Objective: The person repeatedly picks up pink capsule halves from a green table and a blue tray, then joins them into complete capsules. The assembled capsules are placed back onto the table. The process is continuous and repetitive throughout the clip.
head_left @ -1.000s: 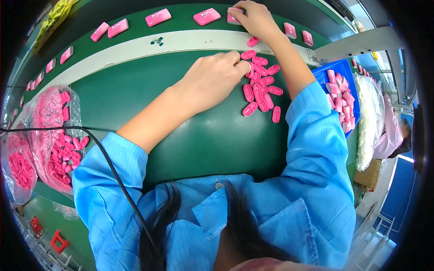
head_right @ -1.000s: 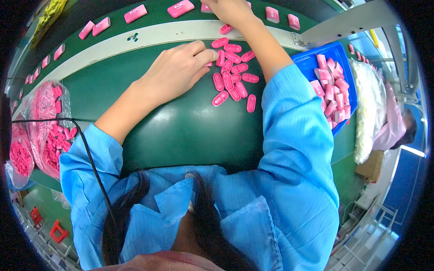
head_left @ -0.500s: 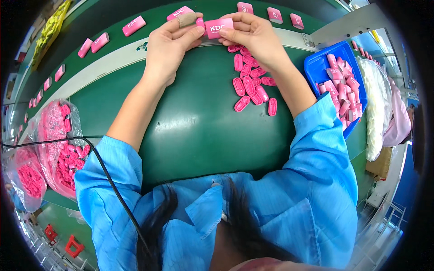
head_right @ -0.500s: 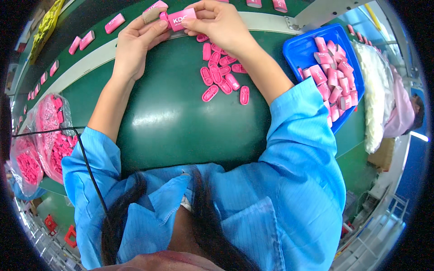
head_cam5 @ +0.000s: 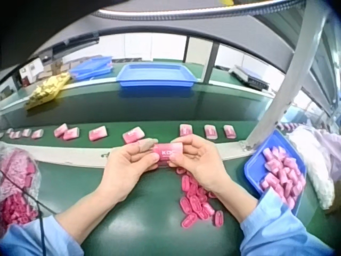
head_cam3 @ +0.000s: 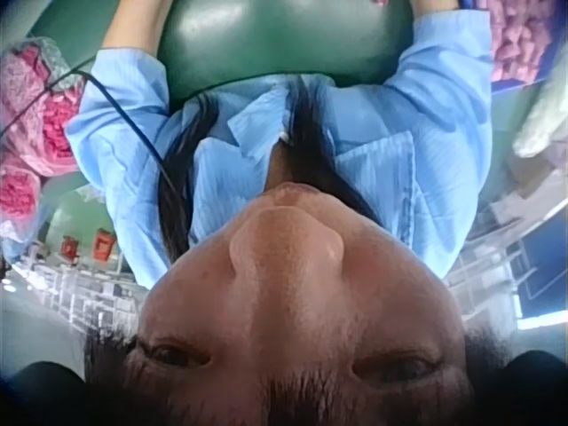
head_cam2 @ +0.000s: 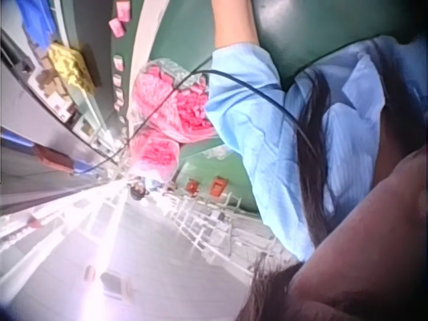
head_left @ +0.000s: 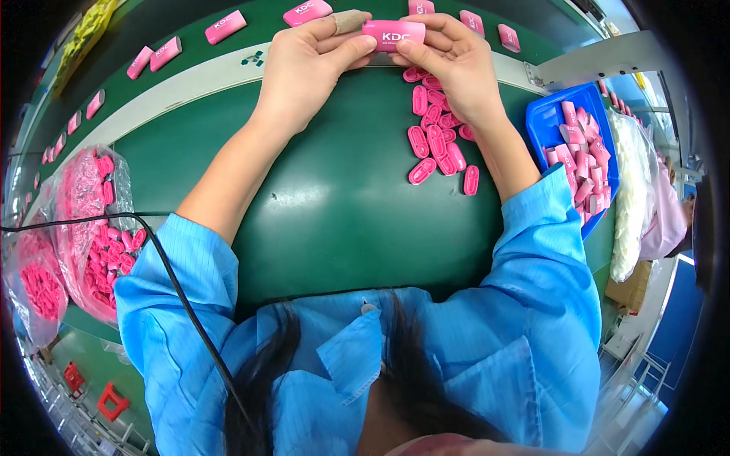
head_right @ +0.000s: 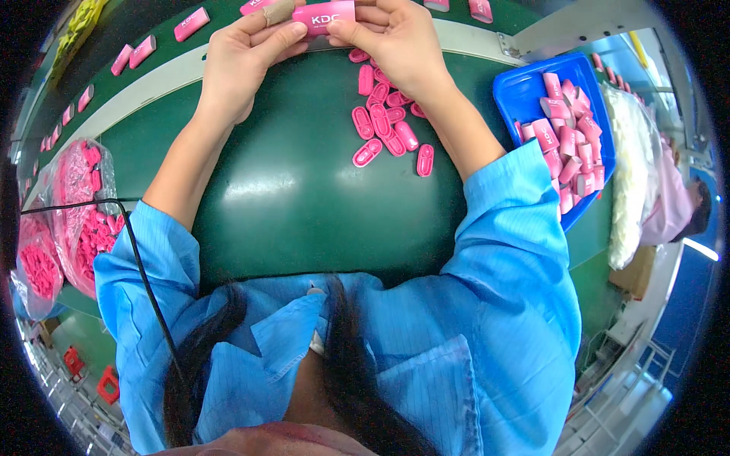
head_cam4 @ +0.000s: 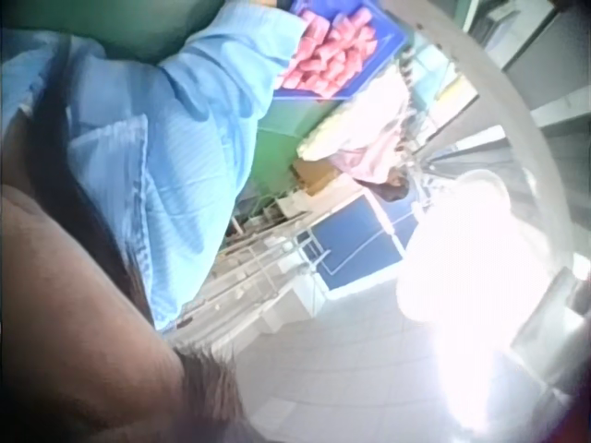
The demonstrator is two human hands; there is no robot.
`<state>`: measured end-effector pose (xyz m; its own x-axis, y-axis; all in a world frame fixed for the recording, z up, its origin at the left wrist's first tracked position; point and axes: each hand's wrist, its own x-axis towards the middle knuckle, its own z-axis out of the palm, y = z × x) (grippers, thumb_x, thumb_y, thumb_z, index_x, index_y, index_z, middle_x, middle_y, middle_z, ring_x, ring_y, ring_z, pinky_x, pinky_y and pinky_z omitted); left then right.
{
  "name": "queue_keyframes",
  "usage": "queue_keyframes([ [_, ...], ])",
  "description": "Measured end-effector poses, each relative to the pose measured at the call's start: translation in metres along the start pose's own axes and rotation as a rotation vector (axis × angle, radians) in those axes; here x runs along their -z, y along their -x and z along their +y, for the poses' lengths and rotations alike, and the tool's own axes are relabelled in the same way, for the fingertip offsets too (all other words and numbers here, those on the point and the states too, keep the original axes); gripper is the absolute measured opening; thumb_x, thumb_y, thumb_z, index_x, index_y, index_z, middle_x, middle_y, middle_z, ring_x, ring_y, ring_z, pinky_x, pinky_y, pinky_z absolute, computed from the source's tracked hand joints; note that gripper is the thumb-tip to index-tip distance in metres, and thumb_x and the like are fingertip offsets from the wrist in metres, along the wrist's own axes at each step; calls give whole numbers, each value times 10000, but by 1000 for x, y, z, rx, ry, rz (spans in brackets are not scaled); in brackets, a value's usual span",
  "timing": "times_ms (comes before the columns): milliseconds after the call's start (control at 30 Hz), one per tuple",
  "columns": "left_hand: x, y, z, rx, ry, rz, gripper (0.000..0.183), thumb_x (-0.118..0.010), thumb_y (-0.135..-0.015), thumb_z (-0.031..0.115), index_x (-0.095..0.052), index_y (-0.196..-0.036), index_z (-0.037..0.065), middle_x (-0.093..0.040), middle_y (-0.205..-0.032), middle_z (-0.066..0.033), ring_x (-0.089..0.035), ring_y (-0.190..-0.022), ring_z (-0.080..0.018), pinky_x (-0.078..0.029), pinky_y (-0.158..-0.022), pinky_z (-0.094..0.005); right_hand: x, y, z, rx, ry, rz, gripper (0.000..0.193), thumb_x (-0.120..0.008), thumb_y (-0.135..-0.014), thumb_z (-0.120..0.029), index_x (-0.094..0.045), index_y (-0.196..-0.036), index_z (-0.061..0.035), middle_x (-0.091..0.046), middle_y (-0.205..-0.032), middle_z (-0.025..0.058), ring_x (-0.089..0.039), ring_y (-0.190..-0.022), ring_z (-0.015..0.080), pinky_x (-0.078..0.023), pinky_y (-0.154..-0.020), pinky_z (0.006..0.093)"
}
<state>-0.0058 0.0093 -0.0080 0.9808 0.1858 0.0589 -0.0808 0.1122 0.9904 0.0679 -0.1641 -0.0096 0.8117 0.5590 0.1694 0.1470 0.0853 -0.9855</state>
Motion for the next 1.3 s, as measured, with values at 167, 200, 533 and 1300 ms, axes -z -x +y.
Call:
queue_keyframes([
  [167, 4, 0, -2, -176, -305, 5, 333, -648, -835, 124, -601, -1123, -37, -677, -871, -118, -654, -750, -143, -523, -711, -240, 0, -1, -2, 18, 36, -10, 304, -633, -841, -36, -539, -1122, 35, -646, -1003, 128, -646, -864, 172, -536, -777, 263],
  [200, 2, 5, 3, -267, -496, 52, 333, -653, -831, 135, -607, -1113, -35, -678, -826, -117, -654, -718, -142, -518, -685, -245, 0, -2, -4, 21, 47, -16, 311, -636, -840, -40, -540, -1126, 34, -646, -1000, 127, -646, -863, 170, -536, -776, 262],
  [533, -20, 22, -4, -374, -594, 58, 391, -579, -859, 50, -499, -1241, 16, -628, -1077, -178, -641, -928, -235, -504, -863, -297, -23, 5, -18, 17, 73, 86, 231, -610, -843, -19, -544, -1062, 10, -658, -943, 65, -611, -773, 78, -481, -629, 197],
  [1300, -24, -3, -17, -675, -1082, -84, 240, -703, -745, 193, -683, -959, 89, -626, -931, -98, -571, -882, -242, -462, -822, -346, 22, -88, 19, 382, 1159, -32, 237, -622, -791, -232, -650, -876, -12, -638, -956, 186, -568, -973, 374, -455, -839, 426],
])
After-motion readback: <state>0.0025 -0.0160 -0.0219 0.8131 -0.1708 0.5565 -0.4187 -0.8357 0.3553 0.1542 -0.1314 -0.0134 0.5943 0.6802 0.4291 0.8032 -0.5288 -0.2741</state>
